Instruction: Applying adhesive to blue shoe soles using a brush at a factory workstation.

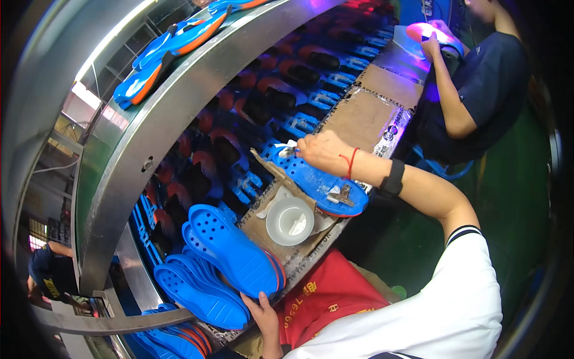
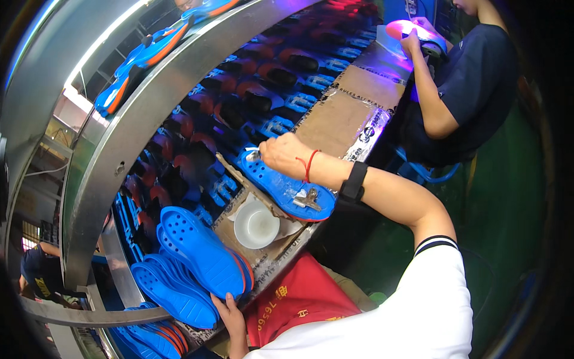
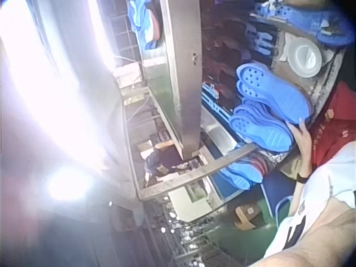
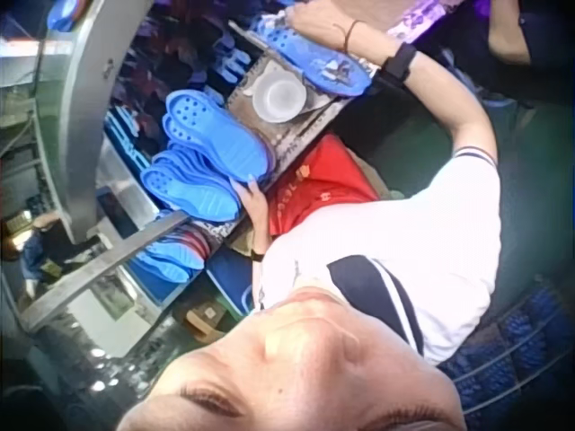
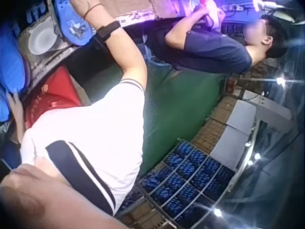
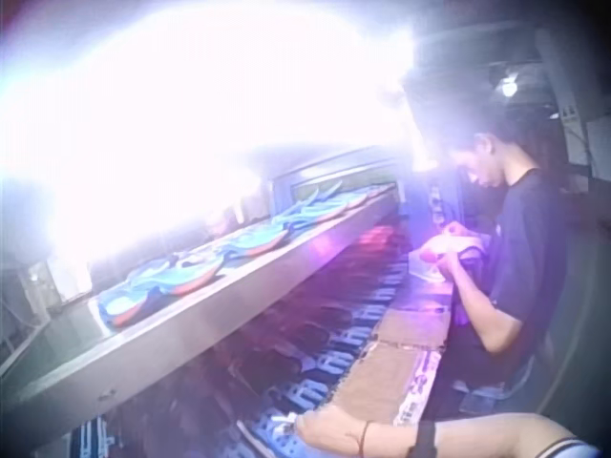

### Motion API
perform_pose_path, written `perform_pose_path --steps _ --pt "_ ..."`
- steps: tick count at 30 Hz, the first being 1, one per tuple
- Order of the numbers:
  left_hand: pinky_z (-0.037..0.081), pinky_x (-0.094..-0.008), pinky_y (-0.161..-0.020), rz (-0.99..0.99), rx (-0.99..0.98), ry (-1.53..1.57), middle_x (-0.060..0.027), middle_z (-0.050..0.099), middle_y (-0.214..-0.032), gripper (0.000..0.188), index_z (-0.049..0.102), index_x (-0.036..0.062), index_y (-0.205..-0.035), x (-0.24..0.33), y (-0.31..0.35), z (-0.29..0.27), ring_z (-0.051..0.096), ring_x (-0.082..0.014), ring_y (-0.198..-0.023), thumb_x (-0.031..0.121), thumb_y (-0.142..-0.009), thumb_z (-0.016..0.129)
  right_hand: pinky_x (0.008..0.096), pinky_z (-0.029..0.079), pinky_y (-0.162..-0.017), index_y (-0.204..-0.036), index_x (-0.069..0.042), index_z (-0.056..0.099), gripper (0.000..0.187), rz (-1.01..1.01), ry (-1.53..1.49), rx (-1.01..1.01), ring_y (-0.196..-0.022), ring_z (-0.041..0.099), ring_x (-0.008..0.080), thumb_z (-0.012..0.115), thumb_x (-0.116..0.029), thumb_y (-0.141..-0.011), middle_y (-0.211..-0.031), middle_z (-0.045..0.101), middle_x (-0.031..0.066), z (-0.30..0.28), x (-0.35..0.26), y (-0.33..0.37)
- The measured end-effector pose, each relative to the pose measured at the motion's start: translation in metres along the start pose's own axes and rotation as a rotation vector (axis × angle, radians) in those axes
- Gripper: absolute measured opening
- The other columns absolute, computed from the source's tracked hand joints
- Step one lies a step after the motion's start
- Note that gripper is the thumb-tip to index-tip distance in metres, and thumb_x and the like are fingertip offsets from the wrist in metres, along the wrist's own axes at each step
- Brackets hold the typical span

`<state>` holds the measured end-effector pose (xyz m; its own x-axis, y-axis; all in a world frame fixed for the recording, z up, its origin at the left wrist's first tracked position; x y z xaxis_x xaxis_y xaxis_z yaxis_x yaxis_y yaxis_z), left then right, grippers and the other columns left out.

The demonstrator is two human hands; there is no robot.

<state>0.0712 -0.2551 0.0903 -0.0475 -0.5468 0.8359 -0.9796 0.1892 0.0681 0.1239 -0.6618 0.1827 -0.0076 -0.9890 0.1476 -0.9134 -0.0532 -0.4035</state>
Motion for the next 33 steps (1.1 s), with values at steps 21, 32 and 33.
perform_pose_path --steps 21,32,33 --pt "0.046 -0.0519 -0.090 -0.396 -0.020 0.692 -0.0128 0.039 -0.140 0.058 0.033 0.0069 -0.139 0.031 -0.018 0.018 0.044 -0.0299 -0.123 0.042 -0.097 0.052 0.0451 0.051 -0.063 -0.100 -0.004 0.059 0.035 0.184 -0.291 -0.195 -0.079 0.066 0.0345 0.061 -0.036 -0.087 -0.087 0.064 0.0155 0.077 0.075 0.061" --pt "0.045 -0.0516 -0.096 -0.365 0.092 0.522 -0.0089 0.031 -0.140 0.065 0.026 0.0069 -0.141 0.031 0.022 0.020 0.048 -0.0368 -0.116 0.053 -0.098 0.042 0.0430 0.056 -0.065 -0.072 -0.008 0.072 0.010 0.840 -0.462 -0.692 -0.072 0.068 0.0325 0.073 -0.018 -0.073 -0.077 0.068 0.0177 0.135 0.092 0.296" --pt "0.047 -0.0513 -0.094 -0.367 0.075 0.445 -0.0095 0.031 -0.139 0.071 0.025 0.0081 -0.142 0.024 0.029 0.017 0.050 -0.0352 -0.113 0.060 -0.095 0.039 0.0429 0.056 -0.064 -0.076 -0.009 0.072 0.007 0.836 -0.301 -0.694 -0.073 0.068 0.0330 0.069 -0.016 -0.075 -0.078 0.068 0.0167 0.182 0.086 0.319"
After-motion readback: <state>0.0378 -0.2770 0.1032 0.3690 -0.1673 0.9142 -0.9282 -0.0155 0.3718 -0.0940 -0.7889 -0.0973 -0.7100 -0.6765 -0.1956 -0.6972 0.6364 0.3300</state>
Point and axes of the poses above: each hand's wrist, its own y-axis away from the middle knuckle, its own z-axis out of the palm, x = y × z, the point moved 3 cm from there along -y, towards the middle knuckle
